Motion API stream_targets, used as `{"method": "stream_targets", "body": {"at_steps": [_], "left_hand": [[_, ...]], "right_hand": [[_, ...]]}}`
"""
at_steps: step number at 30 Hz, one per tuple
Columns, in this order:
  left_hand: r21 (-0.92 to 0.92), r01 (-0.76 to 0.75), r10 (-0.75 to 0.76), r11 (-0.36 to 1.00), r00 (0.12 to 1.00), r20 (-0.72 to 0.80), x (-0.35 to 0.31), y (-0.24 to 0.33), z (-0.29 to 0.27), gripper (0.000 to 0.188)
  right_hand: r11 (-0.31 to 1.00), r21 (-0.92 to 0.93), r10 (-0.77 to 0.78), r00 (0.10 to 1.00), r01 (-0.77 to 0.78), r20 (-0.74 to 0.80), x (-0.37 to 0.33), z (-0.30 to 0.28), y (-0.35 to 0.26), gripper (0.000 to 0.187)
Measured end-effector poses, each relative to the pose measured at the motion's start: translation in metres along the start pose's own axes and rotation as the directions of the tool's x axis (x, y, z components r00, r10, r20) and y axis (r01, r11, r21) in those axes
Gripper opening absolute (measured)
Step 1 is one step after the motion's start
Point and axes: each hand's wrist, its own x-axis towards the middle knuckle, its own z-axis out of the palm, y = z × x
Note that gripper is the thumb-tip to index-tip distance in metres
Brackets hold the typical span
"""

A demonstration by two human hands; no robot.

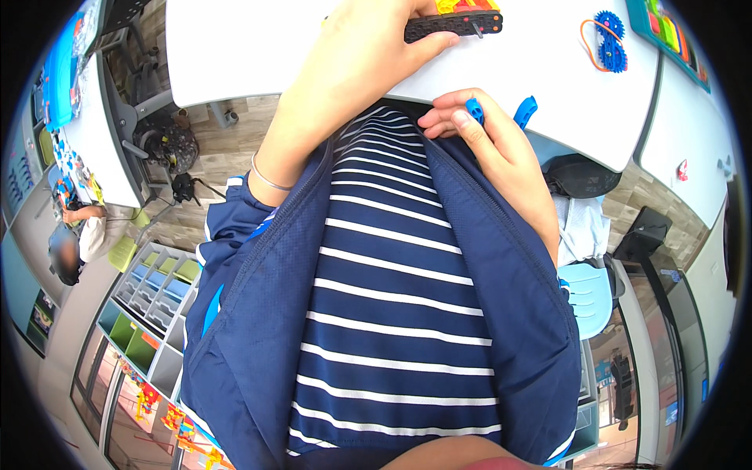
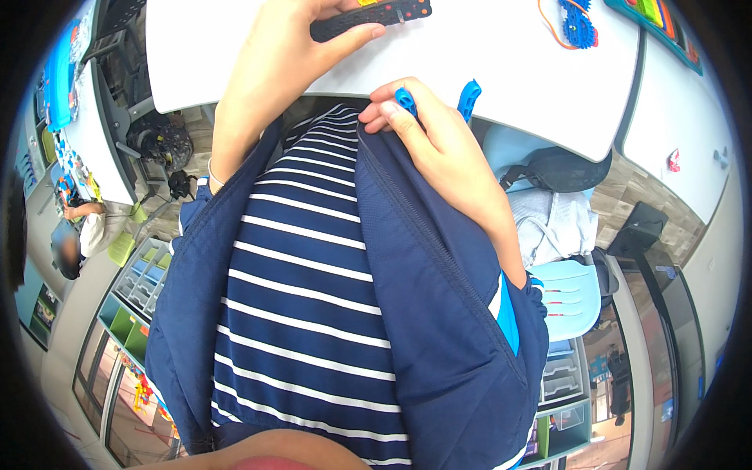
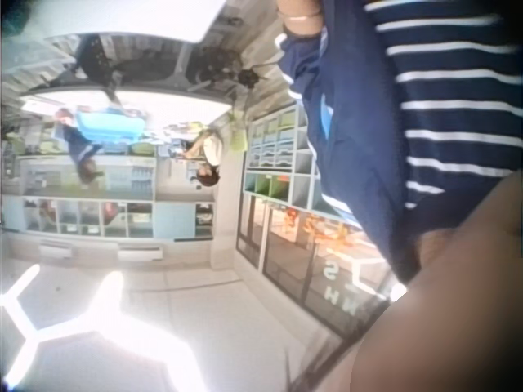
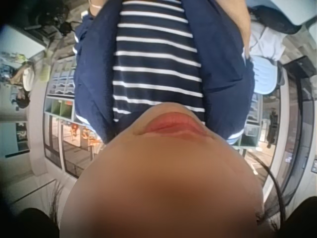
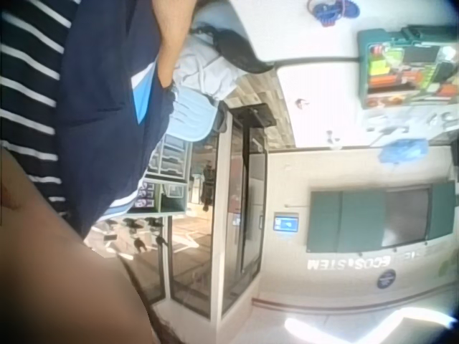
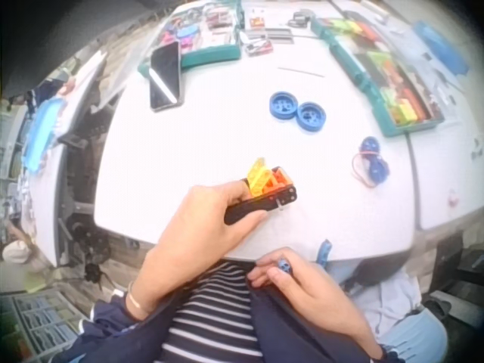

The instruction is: The person assembles a small toy vehicle by attaching colorful plastic pieces to a black base. They use a blue plastic tool to press components into place and handle a smartphone briefly during the process.

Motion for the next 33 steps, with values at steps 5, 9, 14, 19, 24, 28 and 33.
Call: {"method": "stream_targets", "body": {"at_steps": [5,9,14,19,24,28,33], "left_hand": [[0.063,0.022,-0.030,0.998,0.991,0.127,0.001,0.004,-0.012,0.026],[0.135,-0.116,0.104,0.984,0.990,0.097,0.002,-0.002,-0.006,0.024],[0.068,-0.222,0.216,0.973,0.972,0.091,-0.003,-0.007,0.001,0.024],[0.122,-0.217,0.198,0.968,0.968,0.152,-0.004,-0.007,0.002,0.022],[0.162,-0.325,0.328,0.932,0.944,0.007,-0.003,-0.012,0.009,0.023],[0.157,-0.374,0.386,0.914,0.921,-0.057,0.001,-0.019,0.011,0.022],[0.120,-0.445,0.458,0.887,0.881,-0.116,0.002,-0.021,0.009,0.020]], "right_hand": [[0.986,-0.127,-0.129,0.981,0.111,-0.143,0.002,-0.007,-0.005,0.031],[0.969,-0.245,-0.085,0.957,0.015,-0.276,0.002,-0.016,-0.019,0.030],[0.995,0.066,0.079,0.985,-0.069,-0.156,0.011,-0.011,-0.018,0.031],[0.947,0.309,0.069,0.994,-0.092,0.083,0.017,-0.023,-0.013,0.034],[0.892,0.442,0.012,0.982,-0.097,0.191,0.023,-0.037,-0.009,0.036],[0.818,0.565,-0.030,0.973,-0.107,0.228,0.024,-0.044,-0.014,0.038],[0.821,0.571,-0.054,0.992,-0.023,0.117,0.022,-0.034,-0.019,0.040]]}}
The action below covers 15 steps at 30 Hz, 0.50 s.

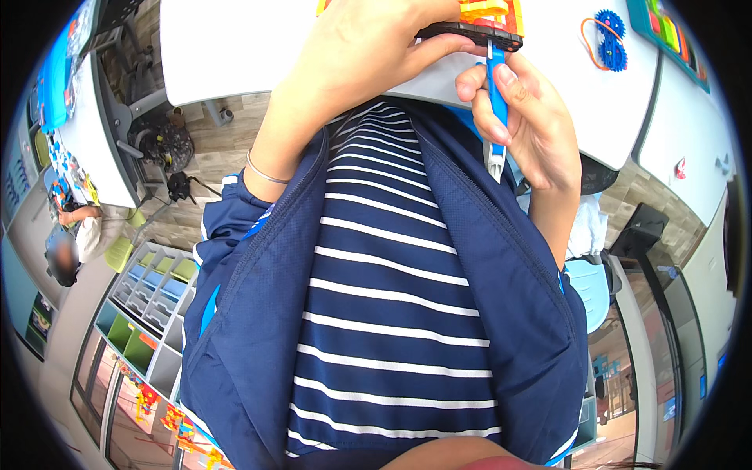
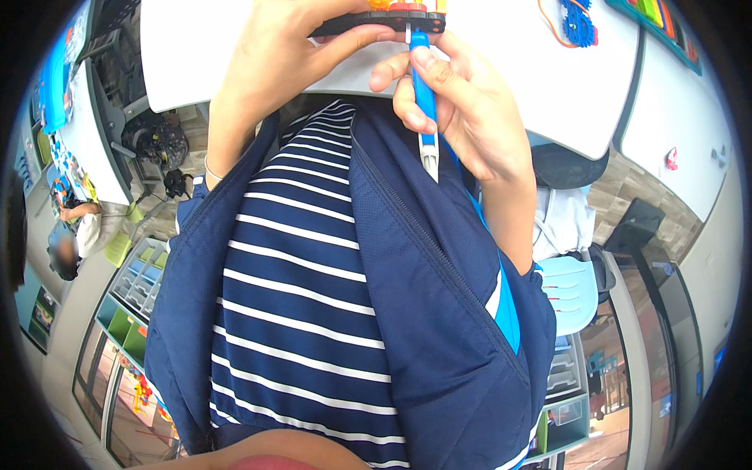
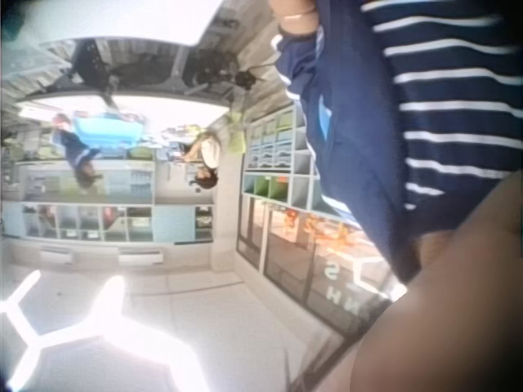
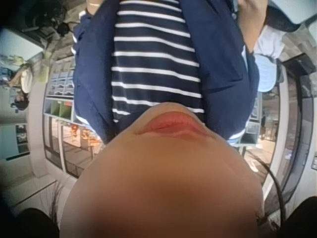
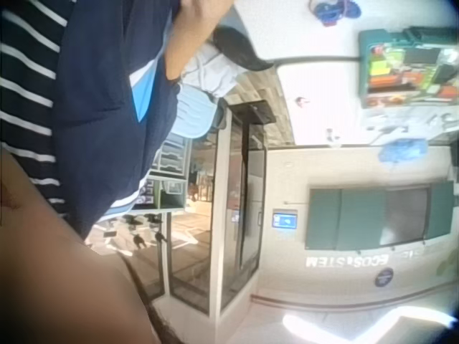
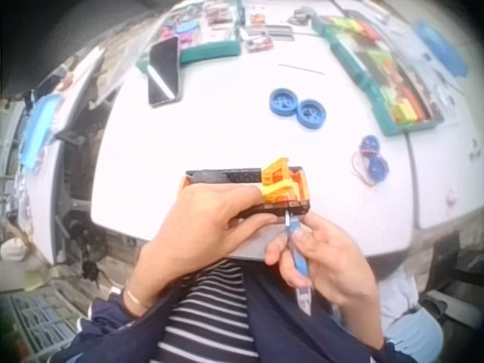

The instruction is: The person assembles a small toy vehicle by attaching colorful plastic pieces to a black base. They use a blue plastic tool to press components into place and handle a smartphone briefly during the process.

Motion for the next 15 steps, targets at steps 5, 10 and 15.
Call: {"method": "stream_targets", "body": {"at_steps": [5,10,15], "left_hand": [[0.012,0.002,-0.002,1.000,1.000,0.015,-0.002,0.002,-0.004,0.020],[-0.052,-0.059,0.057,0.997,0.998,-0.038,-0.002,0.003,-0.004,0.020],[0.050,-0.051,0.049,0.997,0.998,0.046,-0.004,0.008,-0.007,0.018]], "right_hand": [[0.995,-0.042,-0.089,0.995,0.087,-0.039,-0.002,0.010,0.003,0.041],[0.997,-0.036,-0.074,0.994,0.071,-0.083,-0.002,0.016,0.004,0.043],[0.994,0.083,-0.058,0.992,0.067,-0.108,-0.002,0.018,0.007,0.039]]}}
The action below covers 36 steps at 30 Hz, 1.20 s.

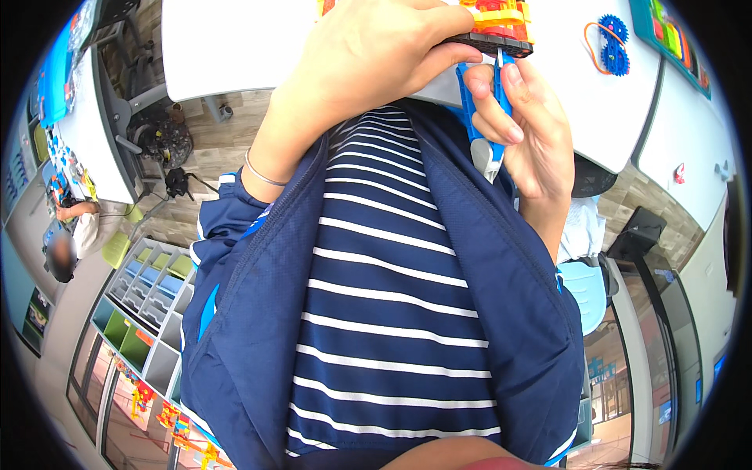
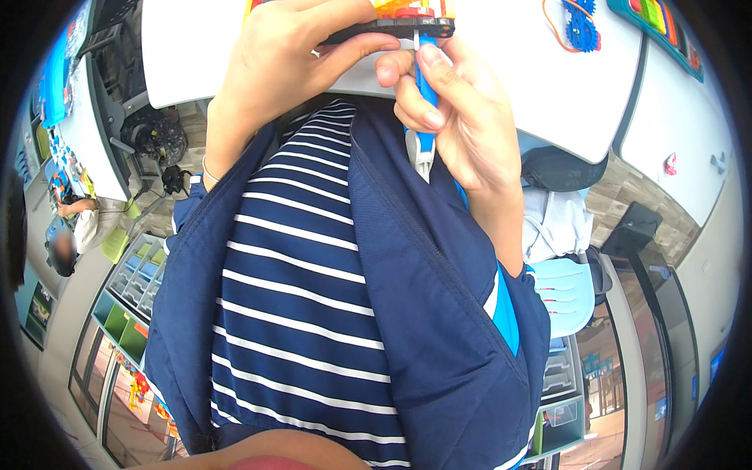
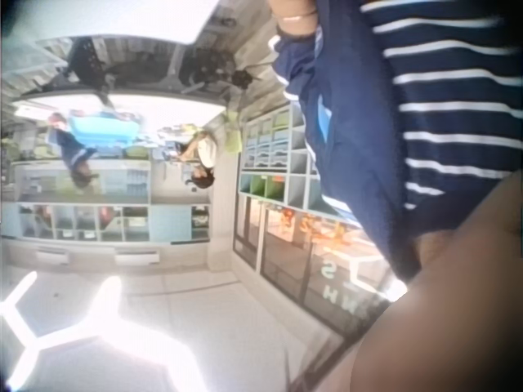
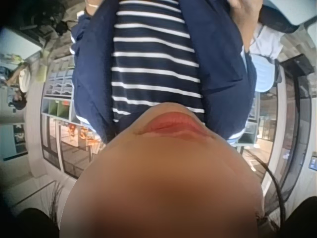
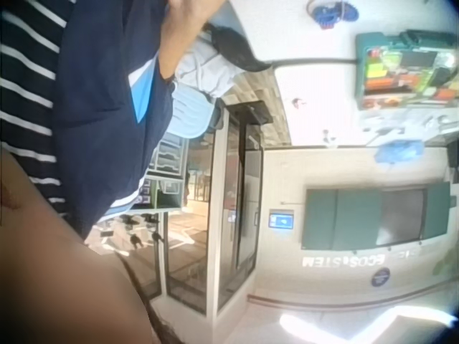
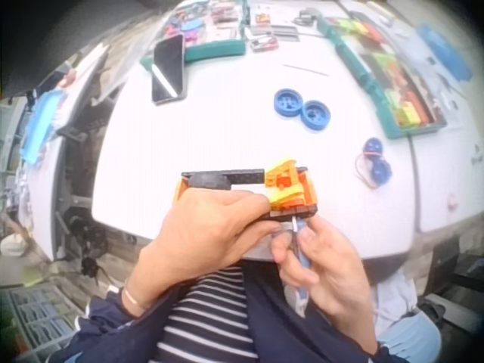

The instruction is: The person assembles a small toy vehicle by attaching colorful plastic pieces to a black base. They use a blue plastic tool to press components into place and handle a smartphone briefly during the process.

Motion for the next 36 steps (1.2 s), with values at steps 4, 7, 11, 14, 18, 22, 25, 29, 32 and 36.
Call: {"method": "stream_targets", "body": {"at_steps": [4,7,11,14,18,22,25,29,32,36], "left_hand": [[0.021,0.008,-0.009,1.000,0.999,0.043,-0.001,0.001,-0.001,0.019],[0.000,-0.017,0.017,1.000,1.000,0.022,-0.002,0.002,-0.002,0.019],[0.032,-0.045,0.044,0.998,0.998,0.047,-0.003,0.003,-0.005,0.018],[0.024,-0.053,0.051,0.998,0.997,0.058,-0.002,0.006,-0.009,0.017],[0.049,-0.058,0.055,0.997,0.997,0.058,-0.003,0.011,-0.013,0.016],[0.089,-0.072,0.063,0.993,0.993,0.103,-0.003,0.011,-0.014,0.014],[0.160,-0.105,0.087,0.982,0.989,0.118,-0.002,0.011,-0.012,0.011],[0.130,-0.032,0.016,0.991,0.992,0.125,0.002,0.013,-0.007,0.012],[0.140,-0.005,-0.014,0.990,0.991,0.131,0.005,0.016,-0.004,0.015],[0.148,-0.037,0.013,0.988,0.987,0.160,0.006,0.018,-0.004,0.016]], "right_hand": [[0.987,0.152,0.044,0.998,-0.050,0.040,0.004,-0.003,0.002,0.040],[0.977,0.210,0.032,0.997,-0.048,0.077,0.003,-0.003,0.002,0.042],[0.994,0.108,0.020,0.999,-0.023,0.028,-0.001,-0.003,-0.006,0.054],[0.943,0.313,0.083,0.989,-0.117,0.120,0.001,-0.007,-0.010,0.082],[0.994,0.111,-0.036,0.989,0.019,0.146,0.005,-0.009,-0.002,0.064],[0.996,0.093,0.007,0.997,-0.013,0.071,0.005,-0.010,0.003,0.064],[0.990,0.143,0.014,1.000,-0.017,0.017,0.006,-0.009,0.005,0.065],[0.977,0.210,0.012,0.998,-0.025,0.064,0.007,-0.011,0.003,0.063],[0.910,0.409,0.023,0.992,-0.073,0.127,0.011,-0.014,0.000,0.062],[0.914,0.401,0.032,0.996,-0.065,0.088,0.009,-0.011,0.001,0.063]]}}
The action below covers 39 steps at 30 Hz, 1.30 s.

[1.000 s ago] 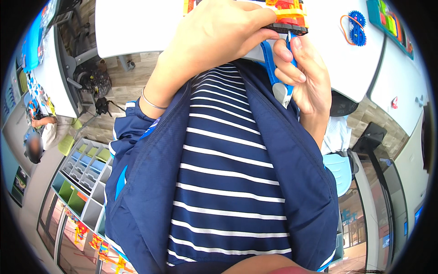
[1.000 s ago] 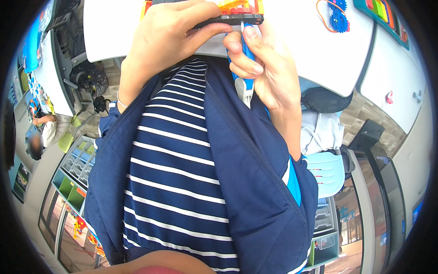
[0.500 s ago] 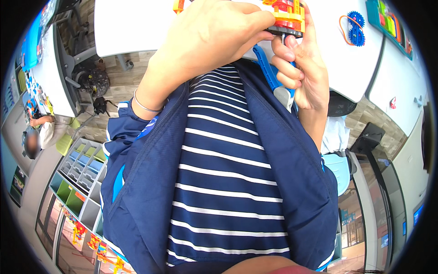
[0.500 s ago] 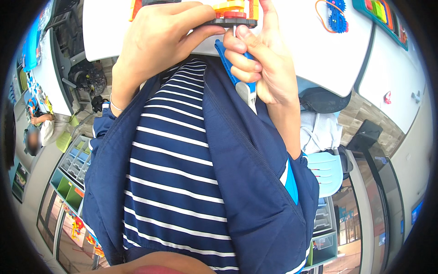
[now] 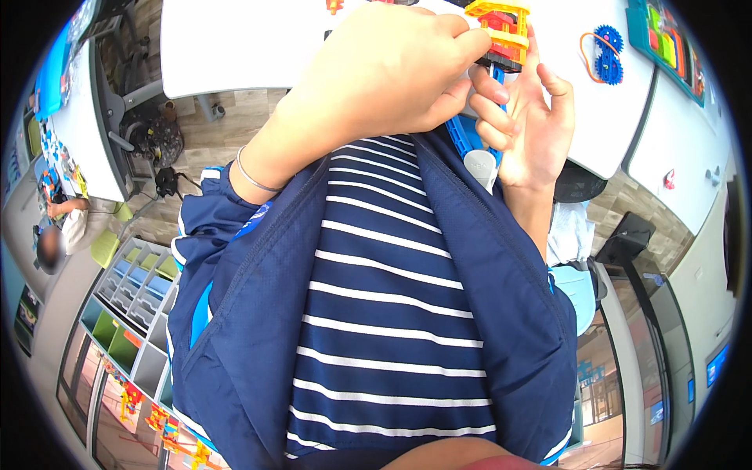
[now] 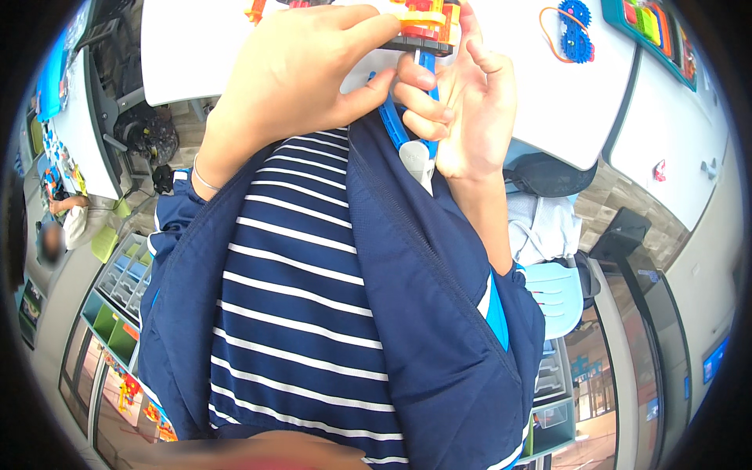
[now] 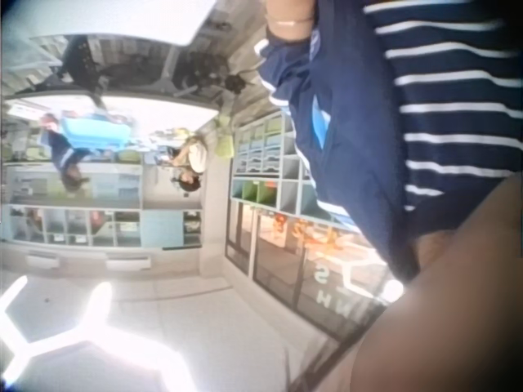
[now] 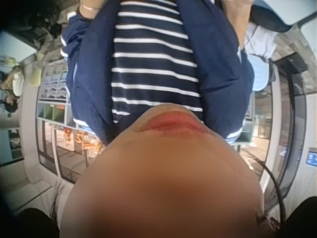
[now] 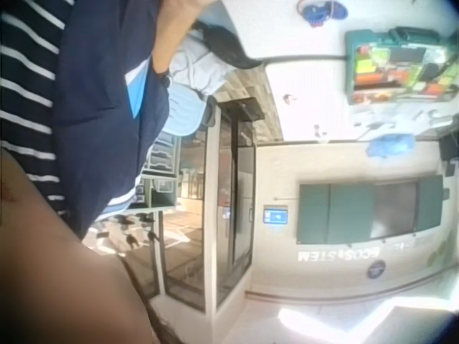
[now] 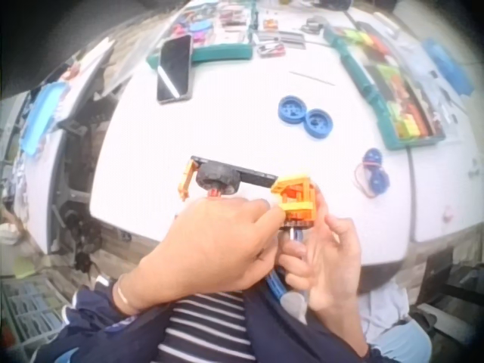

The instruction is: The person assembles a small toy vehicle by attaching colorful plastic pieces to a black base. They use a blue plastic tool to press components into place and handle a smartphone briefly during the process.

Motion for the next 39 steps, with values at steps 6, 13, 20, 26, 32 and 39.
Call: {"method": "stream_targets", "body": {"at_steps": [6,13,20,26,32,39], "left_hand": [[-0.035,-0.034,0.034,0.999,0.999,0.011,-0.001,0.002,-0.004,0.017],[0.074,-0.117,0.119,0.990,0.992,-0.028,-0.012,0.000,-0.003,0.039],[0.071,-0.113,0.118,0.991,0.990,-0.076,-0.018,-0.008,0.016,0.036],[0.060,-0.152,0.155,0.987,0.986,-0.057,-0.005,-0.009,0.029,0.025],[0.025,-0.194,0.196,0.981,0.977,-0.082,0.000,-0.008,0.034,0.022],[0.028,-0.214,0.216,0.976,0.974,-0.067,0.002,-0.011,0.037,0.018]], "right_hand": [[0.977,-0.213,-0.047,0.992,0.021,-0.118,-0.005,0.006,0.001,0.058],[0.981,-0.193,-0.050,0.983,0.016,-0.174,-0.002,0.003,0.006,0.054],[0.964,-0.256,-0.130,0.962,0.067,-0.238,-0.005,0.005,0.015,0.054],[0.942,-0.302,-0.231,0.939,0.149,-0.255,-0.013,0.006,0.011,0.045],[0.888,-0.395,-0.345,0.907,0.233,-0.241,-0.017,0.003,0.012,0.042],[0.636,-0.743,-0.552,0.796,0.210,-0.248,-0.012,-0.010,0.016,0.041]]}}
